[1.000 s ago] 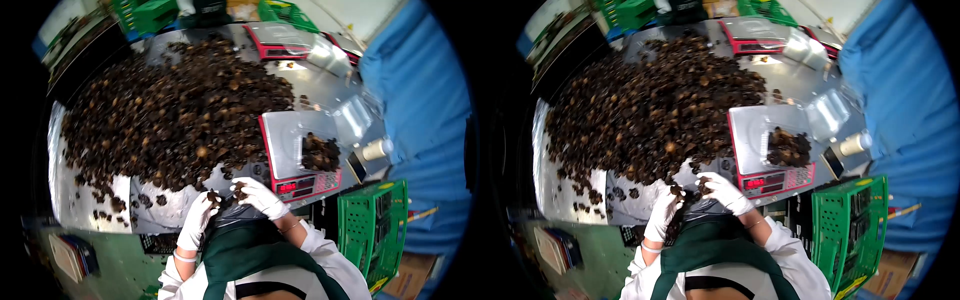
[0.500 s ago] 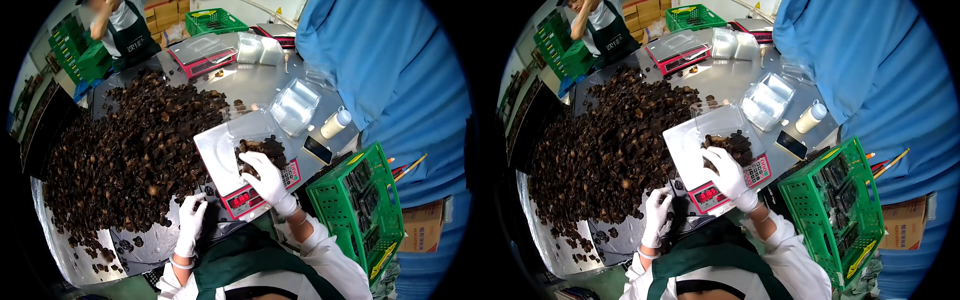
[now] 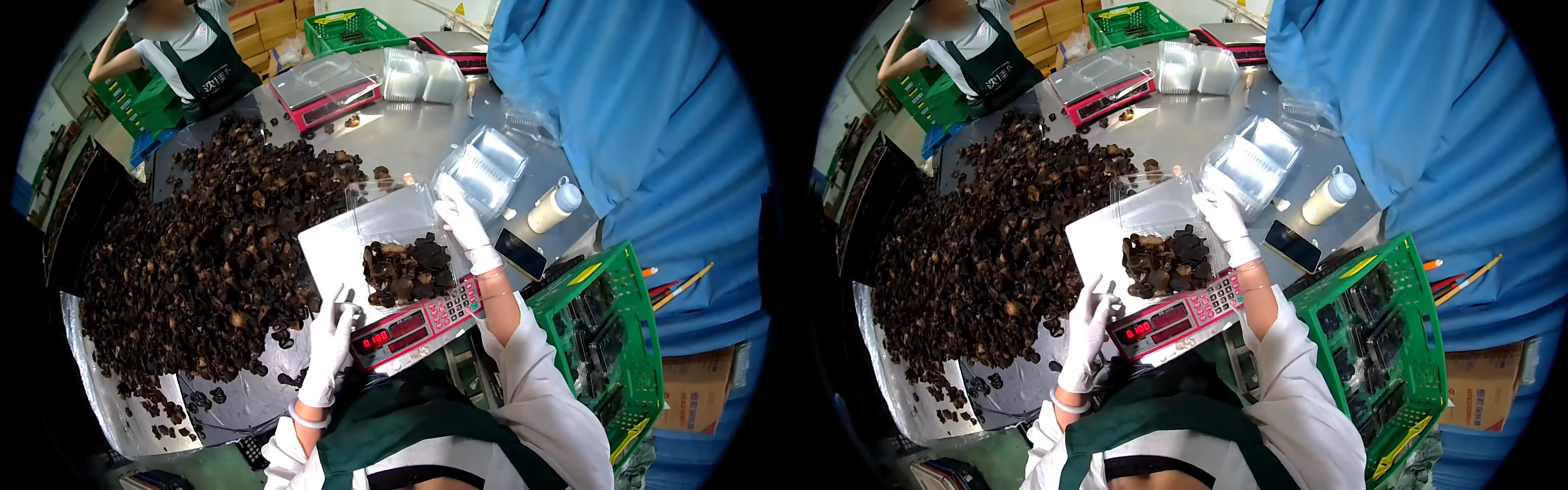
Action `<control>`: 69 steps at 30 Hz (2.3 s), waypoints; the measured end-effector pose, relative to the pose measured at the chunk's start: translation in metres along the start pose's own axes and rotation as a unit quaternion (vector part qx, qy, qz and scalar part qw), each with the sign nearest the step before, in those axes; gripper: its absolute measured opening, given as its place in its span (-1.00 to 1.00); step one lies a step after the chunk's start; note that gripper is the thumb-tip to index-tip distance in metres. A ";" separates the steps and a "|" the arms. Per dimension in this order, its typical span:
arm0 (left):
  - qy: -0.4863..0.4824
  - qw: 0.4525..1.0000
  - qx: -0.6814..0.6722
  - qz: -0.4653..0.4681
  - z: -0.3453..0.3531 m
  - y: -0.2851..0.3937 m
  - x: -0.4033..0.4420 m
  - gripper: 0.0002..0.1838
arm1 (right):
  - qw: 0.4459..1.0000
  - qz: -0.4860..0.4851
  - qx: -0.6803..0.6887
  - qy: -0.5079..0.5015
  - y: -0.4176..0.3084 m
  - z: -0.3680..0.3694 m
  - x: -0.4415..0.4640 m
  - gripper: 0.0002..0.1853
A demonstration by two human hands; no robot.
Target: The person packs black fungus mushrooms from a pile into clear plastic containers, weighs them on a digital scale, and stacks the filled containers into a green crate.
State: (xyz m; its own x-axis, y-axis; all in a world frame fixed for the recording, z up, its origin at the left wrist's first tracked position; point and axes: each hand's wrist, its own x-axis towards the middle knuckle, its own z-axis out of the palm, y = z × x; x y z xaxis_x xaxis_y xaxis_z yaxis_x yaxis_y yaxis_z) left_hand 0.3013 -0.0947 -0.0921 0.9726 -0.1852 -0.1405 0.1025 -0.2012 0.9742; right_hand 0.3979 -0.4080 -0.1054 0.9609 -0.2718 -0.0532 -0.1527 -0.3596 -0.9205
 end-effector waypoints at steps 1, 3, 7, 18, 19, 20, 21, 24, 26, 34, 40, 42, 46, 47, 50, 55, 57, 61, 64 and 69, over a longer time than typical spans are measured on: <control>-0.027 0.999 -0.023 -0.018 0.005 0.001 0.002 -0.50 | 0.997 -0.026 0.071 0.009 -0.015 0.000 -0.006 -0.58; -0.066 0.990 -0.111 -0.054 0.010 -0.007 0.007 -0.47 | 0.977 -0.071 0.198 0.029 -0.048 -0.007 -0.030 -0.65; -0.092 0.972 -0.192 -0.102 0.008 -0.002 0.006 -0.47 | 0.977 -0.203 0.061 0.024 -0.045 -0.030 -0.087 -0.81; -0.095 0.948 -0.250 -0.173 0.021 -0.004 -0.002 -0.78 | 0.939 0.198 0.232 -0.162 -0.001 -0.022 -0.137 -0.76; -0.097 0.946 -0.263 -0.163 0.022 -0.009 -0.002 -0.80 | 0.945 0.149 0.239 -0.167 0.005 -0.020 -0.134 -0.77; -0.098 0.944 -0.277 -0.153 0.022 -0.011 -0.002 -0.83 | 0.945 0.148 0.239 -0.167 0.007 -0.017 -0.134 -0.77; -0.098 0.944 -0.277 -0.152 0.020 -0.011 -0.003 -0.83 | 0.952 0.124 0.227 -0.161 0.008 -0.014 -0.134 -0.78; -0.098 0.953 -0.258 -0.122 0.012 -0.015 -0.009 -0.87 | 0.958 0.105 0.215 -0.158 0.003 -0.008 -0.140 -0.81; -0.073 0.966 -0.241 -0.054 0.009 -0.024 -0.014 -0.87 | 0.972 0.072 0.180 -0.130 -0.003 -0.002 -0.147 -0.83; 0.164 0.879 0.250 0.372 -0.018 0.006 -0.007 -0.69 | 0.931 -0.286 -0.228 -0.005 -0.053 0.004 -0.167 -0.34; 0.160 0.907 0.151 0.359 -0.010 0.010 -0.003 -0.69 | 0.913 -0.319 -0.235 0.097 -0.052 0.001 -0.181 -0.49; 0.112 0.938 0.123 0.303 -0.003 0.018 0.000 -0.71 | 0.913 -0.330 -0.217 0.100 -0.048 -0.009 -0.188 -0.56; -0.067 0.957 0.117 0.256 0.028 0.036 0.015 -0.75 | 0.936 -0.311 -0.165 -0.010 -0.082 -0.066 -0.209 -0.48; -0.113 0.987 -0.062 0.093 0.045 0.046 0.004 -0.69 | 0.941 -0.305 -0.147 -0.005 -0.079 -0.082 -0.218 -0.47; -0.198 0.952 0.079 0.221 0.074 0.066 0.000 -0.63 | 0.953 -0.241 -0.145 0.112 -0.098 -0.150 -0.262 -0.35; -0.227 0.921 0.158 0.276 0.094 0.086 -0.002 -0.61 | 0.837 -0.033 -0.336 0.430 -0.112 -0.248 -0.353 -0.31; -0.230 0.920 0.172 0.268 0.100 0.088 -0.003 -0.62 | 0.827 0.029 -0.254 0.501 -0.084 -0.287 -0.384 -0.35; -0.234 0.918 0.188 0.260 0.107 0.088 -0.003 -0.65 | 0.827 0.183 -0.212 0.488 -0.002 -0.361 -0.454 -0.52; -0.229 0.920 0.195 0.251 0.108 0.088 -0.003 -0.67 | 0.828 0.260 -0.222 0.445 0.098 -0.404 -0.500 -0.53; -0.192 0.932 0.200 0.233 0.099 0.081 -0.004 -0.71 | 0.782 0.353 0.060 0.510 0.162 -0.408 -0.485 -0.60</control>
State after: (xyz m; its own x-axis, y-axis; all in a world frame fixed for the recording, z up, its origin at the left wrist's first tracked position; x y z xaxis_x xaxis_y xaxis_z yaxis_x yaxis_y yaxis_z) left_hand 0.2848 -0.2050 -0.0298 0.7381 -0.6568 0.1544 -0.4733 -0.3409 0.8122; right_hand -0.1873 -0.6985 -0.0712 -0.0460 -0.9573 -0.2853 -0.4801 0.2716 -0.8341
